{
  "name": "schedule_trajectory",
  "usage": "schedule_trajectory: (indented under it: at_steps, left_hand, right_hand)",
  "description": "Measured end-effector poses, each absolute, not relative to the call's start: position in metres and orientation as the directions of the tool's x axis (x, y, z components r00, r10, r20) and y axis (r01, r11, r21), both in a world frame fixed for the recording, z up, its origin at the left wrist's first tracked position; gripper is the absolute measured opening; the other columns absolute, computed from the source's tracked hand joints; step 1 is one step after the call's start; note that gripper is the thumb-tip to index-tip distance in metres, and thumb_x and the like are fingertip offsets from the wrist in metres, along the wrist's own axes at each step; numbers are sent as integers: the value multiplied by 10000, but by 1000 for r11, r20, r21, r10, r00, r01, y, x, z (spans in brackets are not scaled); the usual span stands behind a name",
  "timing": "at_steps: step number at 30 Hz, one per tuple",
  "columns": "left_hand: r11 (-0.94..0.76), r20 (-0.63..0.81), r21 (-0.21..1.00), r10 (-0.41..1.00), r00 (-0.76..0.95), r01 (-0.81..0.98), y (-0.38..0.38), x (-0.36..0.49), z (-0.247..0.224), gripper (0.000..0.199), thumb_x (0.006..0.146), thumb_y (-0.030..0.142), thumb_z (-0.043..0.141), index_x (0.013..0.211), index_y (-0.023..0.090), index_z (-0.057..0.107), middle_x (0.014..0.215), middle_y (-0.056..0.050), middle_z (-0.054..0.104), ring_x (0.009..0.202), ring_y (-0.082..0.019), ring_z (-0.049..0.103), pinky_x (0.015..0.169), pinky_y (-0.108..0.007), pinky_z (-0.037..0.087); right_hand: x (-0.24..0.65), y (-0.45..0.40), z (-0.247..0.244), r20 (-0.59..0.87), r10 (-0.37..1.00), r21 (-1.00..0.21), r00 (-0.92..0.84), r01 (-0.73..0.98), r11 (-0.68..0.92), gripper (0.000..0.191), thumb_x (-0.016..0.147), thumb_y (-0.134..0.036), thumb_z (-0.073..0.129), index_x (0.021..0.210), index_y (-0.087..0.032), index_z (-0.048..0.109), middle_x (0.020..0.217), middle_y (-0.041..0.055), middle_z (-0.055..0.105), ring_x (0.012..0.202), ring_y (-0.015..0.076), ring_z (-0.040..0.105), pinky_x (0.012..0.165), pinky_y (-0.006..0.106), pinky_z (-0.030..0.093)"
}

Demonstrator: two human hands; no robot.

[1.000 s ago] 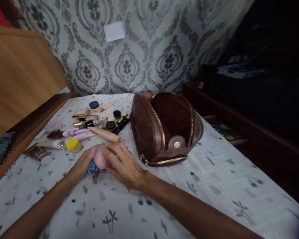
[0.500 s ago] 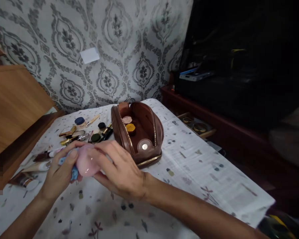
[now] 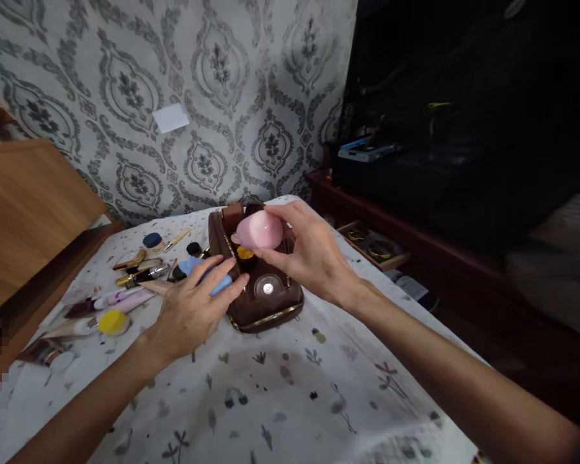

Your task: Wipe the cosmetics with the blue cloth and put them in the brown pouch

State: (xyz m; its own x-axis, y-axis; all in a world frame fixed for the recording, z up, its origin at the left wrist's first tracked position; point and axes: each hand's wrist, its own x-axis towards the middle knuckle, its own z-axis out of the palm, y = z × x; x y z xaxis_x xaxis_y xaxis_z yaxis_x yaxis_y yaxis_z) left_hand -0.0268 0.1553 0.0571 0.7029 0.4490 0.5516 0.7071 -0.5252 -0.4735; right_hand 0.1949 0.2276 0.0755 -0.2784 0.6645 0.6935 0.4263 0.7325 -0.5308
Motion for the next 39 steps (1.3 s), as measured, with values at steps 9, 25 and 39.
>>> schedule_trajectory:
  at_steps: [9,25,39]
  left_hand:
    - [-502,563,-461,473,678,732,151,-32,47,392,897,64,503,1229,203,656,1282,-139,663,1192,-305,597,789,-358,597]
    - [-551,580,-402,465,669,731,153,-38,42,388,916,60,514,1261,173,650,1315,-152,655,1204,-334,605,844,-430,608]
    - [-564,626,-349,454,634,748,155,-35,37,334,936,99,542,1235,191,659,1290,-125,677,1213,-310,607,909,-432,600]
  right_hand:
    - [147,257,91,87,784,-233,-615,752,616,266,843,-240,682,1081,-125,712,1092,160,702,1028,308,689,813,332,530]
    - [122,279,72,-326,882,-247,-339,932,266,385,848,-345,734,1151,-108,742,1075,139,762,950,262,744,706,240,551]
    - [114,283,64,-356,884,-269,-304,939,214,330,854,-267,738,1138,-100,738,1128,147,754,1066,275,723,764,229,556]
